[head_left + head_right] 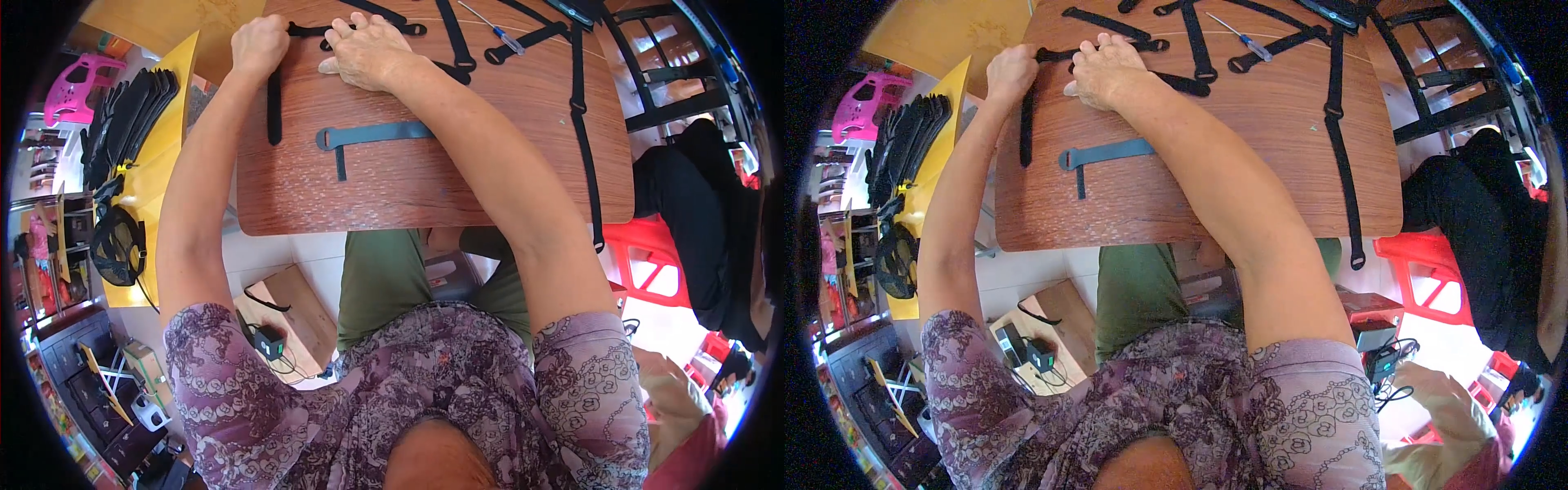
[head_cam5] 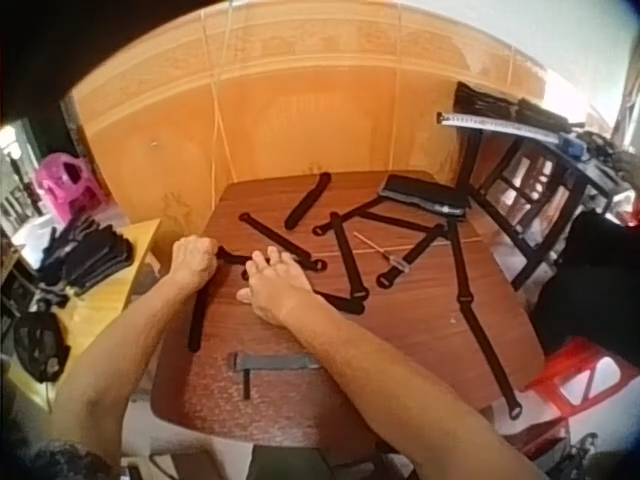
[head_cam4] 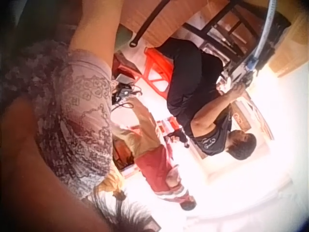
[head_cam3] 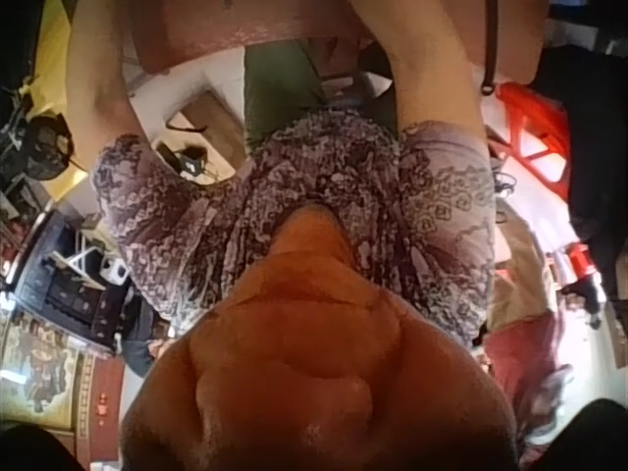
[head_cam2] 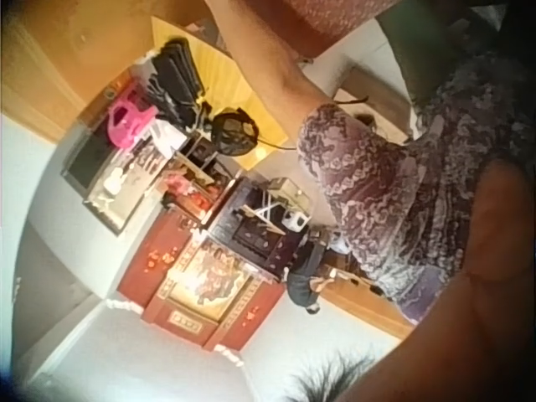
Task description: Organize and align black storage straps on a table for inspection or packaging.
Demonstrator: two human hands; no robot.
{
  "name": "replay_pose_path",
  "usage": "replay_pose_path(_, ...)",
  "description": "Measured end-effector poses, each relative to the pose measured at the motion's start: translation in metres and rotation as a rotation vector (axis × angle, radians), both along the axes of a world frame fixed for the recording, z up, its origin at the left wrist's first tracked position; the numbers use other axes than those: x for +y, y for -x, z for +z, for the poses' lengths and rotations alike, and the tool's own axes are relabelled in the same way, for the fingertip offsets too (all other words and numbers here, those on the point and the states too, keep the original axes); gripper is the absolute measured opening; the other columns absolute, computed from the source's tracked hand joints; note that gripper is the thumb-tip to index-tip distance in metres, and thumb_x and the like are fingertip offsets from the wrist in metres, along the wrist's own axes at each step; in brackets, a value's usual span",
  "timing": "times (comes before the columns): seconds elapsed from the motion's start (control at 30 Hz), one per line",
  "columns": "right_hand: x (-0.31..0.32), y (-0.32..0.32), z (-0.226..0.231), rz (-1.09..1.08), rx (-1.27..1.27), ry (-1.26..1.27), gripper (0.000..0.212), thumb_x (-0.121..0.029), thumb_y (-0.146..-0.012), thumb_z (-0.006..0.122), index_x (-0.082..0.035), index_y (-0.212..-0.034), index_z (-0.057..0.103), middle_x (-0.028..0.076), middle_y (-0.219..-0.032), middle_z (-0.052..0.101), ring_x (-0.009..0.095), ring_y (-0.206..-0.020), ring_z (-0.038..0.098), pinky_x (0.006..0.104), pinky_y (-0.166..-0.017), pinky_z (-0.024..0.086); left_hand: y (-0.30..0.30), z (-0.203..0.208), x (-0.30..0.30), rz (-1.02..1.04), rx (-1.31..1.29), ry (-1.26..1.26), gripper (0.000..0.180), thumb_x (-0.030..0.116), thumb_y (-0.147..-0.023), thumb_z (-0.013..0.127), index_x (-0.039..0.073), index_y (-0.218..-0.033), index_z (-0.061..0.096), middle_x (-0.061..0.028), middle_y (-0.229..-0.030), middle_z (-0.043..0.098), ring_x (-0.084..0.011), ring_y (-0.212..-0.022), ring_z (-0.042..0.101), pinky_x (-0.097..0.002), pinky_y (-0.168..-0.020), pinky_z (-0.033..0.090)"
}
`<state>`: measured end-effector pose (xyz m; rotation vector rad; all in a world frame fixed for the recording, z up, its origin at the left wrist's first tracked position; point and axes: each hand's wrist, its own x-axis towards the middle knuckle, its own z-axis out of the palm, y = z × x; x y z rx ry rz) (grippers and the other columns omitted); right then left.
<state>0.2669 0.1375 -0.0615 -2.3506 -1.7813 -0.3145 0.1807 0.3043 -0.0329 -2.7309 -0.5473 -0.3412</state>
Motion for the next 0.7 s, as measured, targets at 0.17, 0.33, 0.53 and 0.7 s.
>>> replay_pose_path(0.17, -0.004, -0.007, 0.014, 0.038, -0.012, 0.009, 0.042, -0.042, -0.086, 0.05, -0.004, -0.099, 0.063, 0.012, -0.106, 0.059, 0.028, -0.104, 0.054, 0.0414, -0.085, 0.041, 0.015, 0.01, -0.007, -0.047, -0.23, 0.471, 0.02, 0.028, -0.073, 0.064, 0.008, -0.079, 0.061, -0.0165, -0.078, 0.063, -0.0376, -0.08, 0.06, -0.0468, -0.069, 0.046)
replay_pose_path(0.33, 0.003, -0.015, 0.023, -0.033, 0.284, -0.115, 0.023, -0.028, -0.078, 0.061, -0.01, -0.09, 0.069, 0.015, -0.079, 0.066, 0.031, -0.08, 0.063, 0.0426, -0.076, 0.047, 0.022, 0.005, -0.028, -0.069, -0.27, 0.435, 0.021, 0.018, -0.076, 0.064, 0.006, -0.092, 0.062, -0.0153, -0.08, 0.063, -0.027, -0.075, 0.062, -0.0355, -0.066, 0.046)
replay_pose_path(0.53, 0.033, -0.03, 0.019, -0.004, 0.525, -0.412, 0.026, -0.021, -0.07, 0.069, -0.012, -0.094, 0.07, 0.015, -0.078, 0.066, 0.03, -0.075, 0.064, 0.0401, -0.073, 0.049, 0.013, -0.005, -0.028, -0.203, -0.414, 0.674, 0.014, 0.015, -0.075, 0.064, 0.005, -0.082, 0.058, -0.0169, -0.072, 0.06, -0.0354, -0.071, 0.058, -0.0407, -0.064, 0.045)
replay_pose_path(0.7, 0.036, -0.031, 0.009, -0.004, 0.575, -0.405, 0.014, -0.017, -0.068, 0.07, -0.009, -0.079, 0.069, 0.014, -0.069, 0.063, 0.029, -0.07, 0.062, 0.0413, -0.066, 0.046, 0.012, 0.001, -0.031, -0.063, -0.46, 1.11, 0.005, 0.007, -0.078, 0.061, 0.003, -0.077, 0.059, -0.006, -0.062, 0.059, -0.0148, -0.055, 0.053, -0.0281, -0.057, 0.044)
